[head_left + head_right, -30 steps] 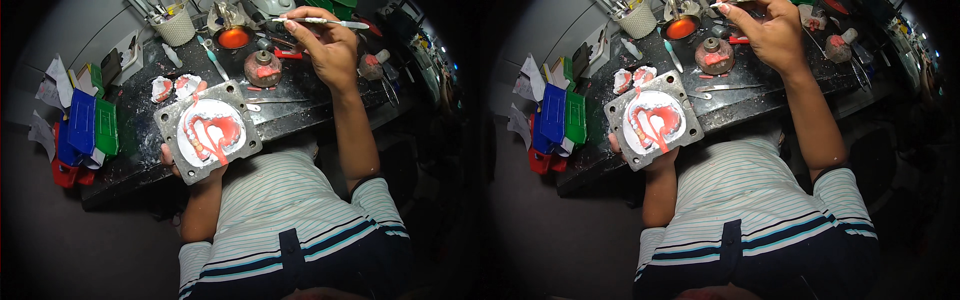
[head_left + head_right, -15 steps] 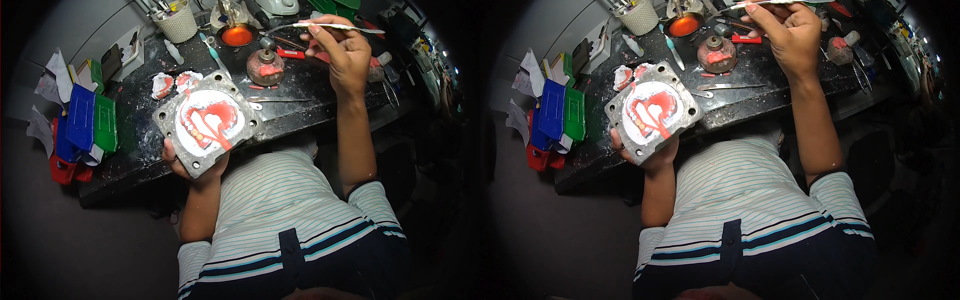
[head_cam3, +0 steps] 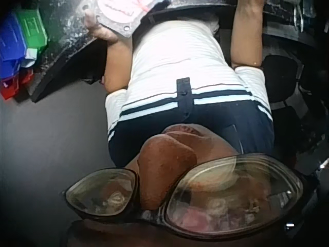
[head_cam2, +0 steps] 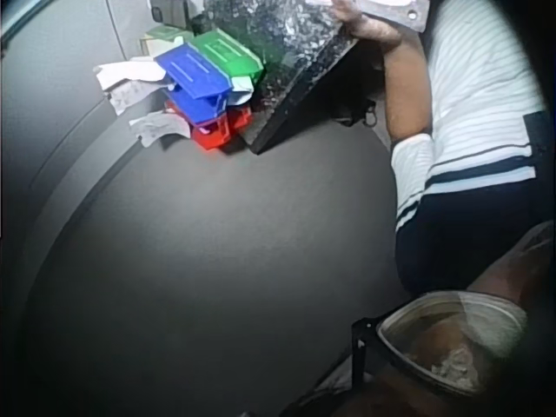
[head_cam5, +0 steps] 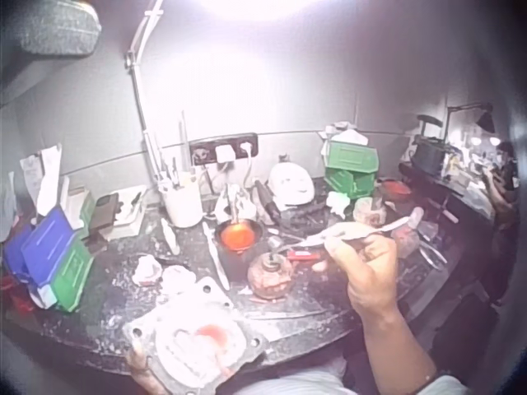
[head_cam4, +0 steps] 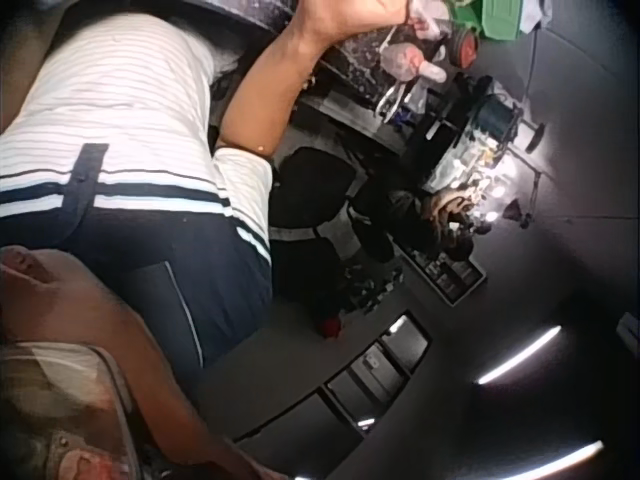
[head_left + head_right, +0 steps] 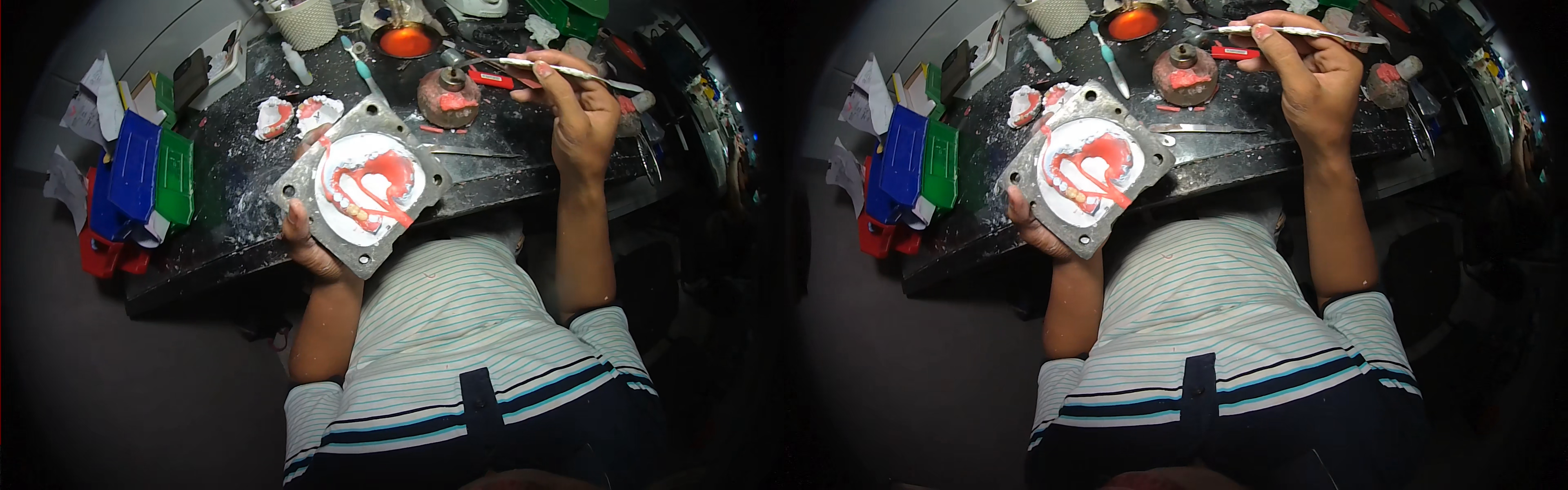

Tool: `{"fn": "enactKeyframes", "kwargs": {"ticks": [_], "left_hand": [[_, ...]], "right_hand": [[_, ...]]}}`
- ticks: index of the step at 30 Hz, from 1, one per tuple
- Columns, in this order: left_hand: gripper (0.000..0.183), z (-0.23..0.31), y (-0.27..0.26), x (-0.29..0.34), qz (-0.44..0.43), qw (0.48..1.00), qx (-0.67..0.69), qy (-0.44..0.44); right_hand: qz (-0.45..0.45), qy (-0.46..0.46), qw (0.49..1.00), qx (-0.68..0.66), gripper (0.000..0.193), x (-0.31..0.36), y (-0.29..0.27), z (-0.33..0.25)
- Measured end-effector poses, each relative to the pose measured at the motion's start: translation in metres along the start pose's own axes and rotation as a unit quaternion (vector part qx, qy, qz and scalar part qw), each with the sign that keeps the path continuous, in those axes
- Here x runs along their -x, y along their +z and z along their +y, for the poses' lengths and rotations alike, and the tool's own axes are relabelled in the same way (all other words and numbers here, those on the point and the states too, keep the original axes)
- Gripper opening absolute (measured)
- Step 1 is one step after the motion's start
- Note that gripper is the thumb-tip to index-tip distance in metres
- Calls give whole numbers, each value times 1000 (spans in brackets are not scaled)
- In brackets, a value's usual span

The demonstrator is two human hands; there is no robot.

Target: The person uses a metal spatula to apply and smooth pink acrylic material onto a dental mold held in a metal frame. The person repeatedly adds material and shapes the gum area around the teeth.

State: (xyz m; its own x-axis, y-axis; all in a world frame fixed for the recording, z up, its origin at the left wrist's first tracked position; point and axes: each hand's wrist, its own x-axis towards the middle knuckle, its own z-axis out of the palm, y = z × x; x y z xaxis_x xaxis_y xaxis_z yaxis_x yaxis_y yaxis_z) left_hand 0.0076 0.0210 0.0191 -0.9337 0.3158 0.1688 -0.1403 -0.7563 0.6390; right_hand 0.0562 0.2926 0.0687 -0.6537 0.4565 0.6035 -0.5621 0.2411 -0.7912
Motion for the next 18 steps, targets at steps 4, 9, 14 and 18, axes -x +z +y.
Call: {"fn": "enactKeyframes", "kwargs": {"ticks": [4,9,14,18], "left_hand": [[100,2,15,0,-13,1000,-11,-1],[100,1,11,-1,-28,999,-17,7],[101,-1,7,0,-40,999,-25,-11],[101,0,6,-1,-45,999,-27,-8]], "right_hand": [[-66,-31,996,-59,19,24,21,-21],[-188,-89,976,-60,19,49,50,-38],[-241,-140,959,-48,19,47,56,-33],[-213,-125,967,-66,18,48,64,-36]]}}
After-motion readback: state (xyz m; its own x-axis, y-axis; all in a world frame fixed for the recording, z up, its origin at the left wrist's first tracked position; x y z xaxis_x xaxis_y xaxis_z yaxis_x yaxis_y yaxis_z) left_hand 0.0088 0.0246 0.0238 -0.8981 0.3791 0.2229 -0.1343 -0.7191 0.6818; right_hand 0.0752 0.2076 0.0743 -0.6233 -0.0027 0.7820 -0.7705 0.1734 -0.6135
